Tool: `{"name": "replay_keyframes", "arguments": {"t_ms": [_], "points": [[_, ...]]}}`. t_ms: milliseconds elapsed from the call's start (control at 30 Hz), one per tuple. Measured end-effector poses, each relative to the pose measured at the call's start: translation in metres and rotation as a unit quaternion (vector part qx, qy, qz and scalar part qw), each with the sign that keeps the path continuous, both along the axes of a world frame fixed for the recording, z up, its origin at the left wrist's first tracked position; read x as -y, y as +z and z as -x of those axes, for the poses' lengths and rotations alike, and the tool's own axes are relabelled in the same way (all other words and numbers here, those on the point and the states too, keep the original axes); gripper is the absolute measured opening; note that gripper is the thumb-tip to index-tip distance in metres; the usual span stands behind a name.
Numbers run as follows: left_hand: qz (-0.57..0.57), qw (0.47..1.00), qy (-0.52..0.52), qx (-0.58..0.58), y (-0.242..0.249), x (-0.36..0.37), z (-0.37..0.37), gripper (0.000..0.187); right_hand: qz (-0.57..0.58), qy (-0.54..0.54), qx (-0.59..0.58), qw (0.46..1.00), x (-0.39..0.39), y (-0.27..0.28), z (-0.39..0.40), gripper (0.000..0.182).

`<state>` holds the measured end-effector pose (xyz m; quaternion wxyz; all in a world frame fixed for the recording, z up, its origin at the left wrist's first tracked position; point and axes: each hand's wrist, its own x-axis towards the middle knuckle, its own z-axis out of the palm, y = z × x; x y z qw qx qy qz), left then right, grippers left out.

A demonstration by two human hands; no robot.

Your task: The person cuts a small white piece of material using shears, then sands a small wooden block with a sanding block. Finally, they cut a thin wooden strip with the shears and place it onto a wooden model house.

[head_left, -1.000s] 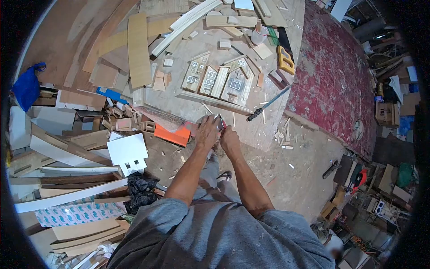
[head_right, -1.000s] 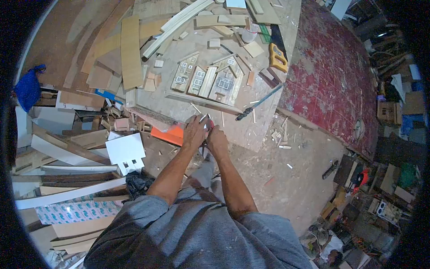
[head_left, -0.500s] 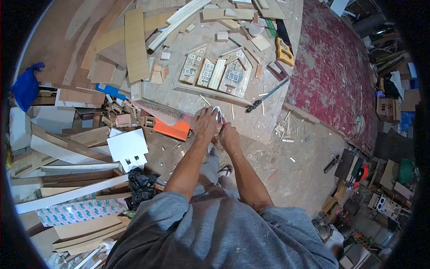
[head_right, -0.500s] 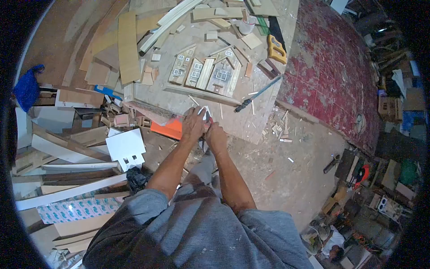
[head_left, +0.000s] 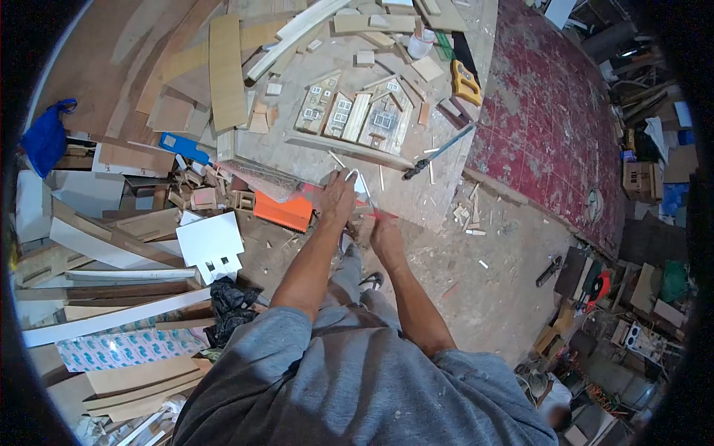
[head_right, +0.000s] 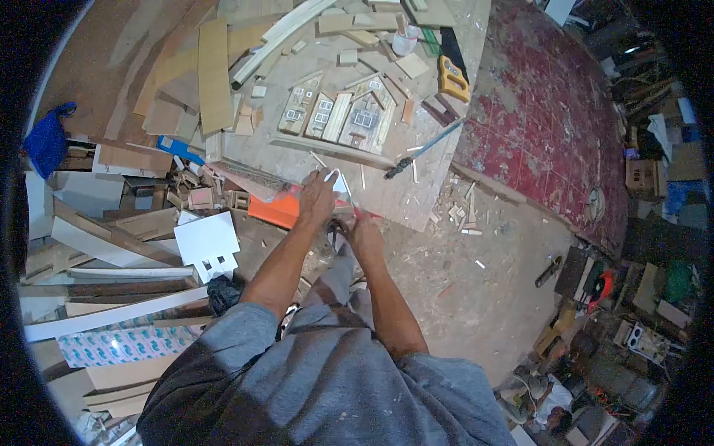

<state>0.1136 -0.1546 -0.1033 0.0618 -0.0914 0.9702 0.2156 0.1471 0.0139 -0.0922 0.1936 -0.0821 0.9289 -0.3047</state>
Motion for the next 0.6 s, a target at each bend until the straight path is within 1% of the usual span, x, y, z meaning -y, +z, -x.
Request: {"name": "replay_keyframes", "arguments": {"t_ms": [33,100,133,167,200,233,267,300,333,400,433,467,533,600], "points": [[0.000,1.000,0.000,0.007,0.004,0.002,0.004,0.049,0.004,0.003,-0.012,1.000,0.000,0.000,0.004,0.037],[-0.004,1.000,0.003,0.021,0.004,-0.001,-0.003,0.048,-0.073,-0.038,0.047,0.995,-0.011,-0.002,-0.009,0.026],[0.033,0.999,-0.009,-0.013,0.000,-0.003,-0.006,0.045,-0.075,-0.036,0.047,0.995,-0.023,-0.012,-0.015,0.026],[0.075,0.996,-0.018,-0.053,-0.004,0.000,-0.001,0.043,-0.044,-0.026,0.026,0.998,-0.030,-0.022,-0.009,0.028],[0.078,0.995,-0.012,-0.058,-0.003,0.002,0.001,0.043,-0.012,-0.013,0.008,1.000,-0.028,-0.019,0.000,0.030],[0.096,0.993,-0.024,-0.064,-0.003,0.002,-0.003,0.040,0.055,-0.040,-0.036,0.997,-0.026,-0.016,0.006,0.028],[0.112,0.991,-0.036,-0.069,-0.004,0.000,-0.007,0.037,0.058,-0.035,-0.036,0.997,-0.019,-0.018,0.015,0.028],[0.105,0.990,-0.040,-0.081,-0.002,0.000,-0.009,0.032,0.063,-0.048,-0.036,0.996,-0.008,-0.017,0.028,0.025],[0.108,0.990,-0.035,-0.081,-0.009,-0.001,-0.012,0.032,0.068,-0.061,-0.037,0.995,0.004,-0.019,0.042,0.023],[0.070,0.995,-0.010,-0.075,-0.021,-0.004,-0.018,0.034,0.090,-0.033,-0.052,0.994,0.022,-0.027,0.057,0.021],[0.078,0.994,-0.022,-0.071,-0.025,-0.004,-0.022,0.040,0.078,-0.019,-0.070,0.994,0.031,-0.034,0.062,0.021],[0.080,0.994,-0.019,-0.069,-0.030,-0.003,-0.027,0.040,0.065,-0.007,-0.088,0.994,0.038,-0.040,0.064,0.021],[0.045,0.996,0.006,-0.077,-0.034,-0.005,-0.037,0.046,0.060,-0.001,-0.090,0.994,0.041,-0.043,0.061,0.021],[0.057,0.996,0.015,-0.060,-0.031,-0.005,-0.044,0.049,0.014,-0.038,-0.072,0.997,0.042,-0.044,0.057,0.021]]}}
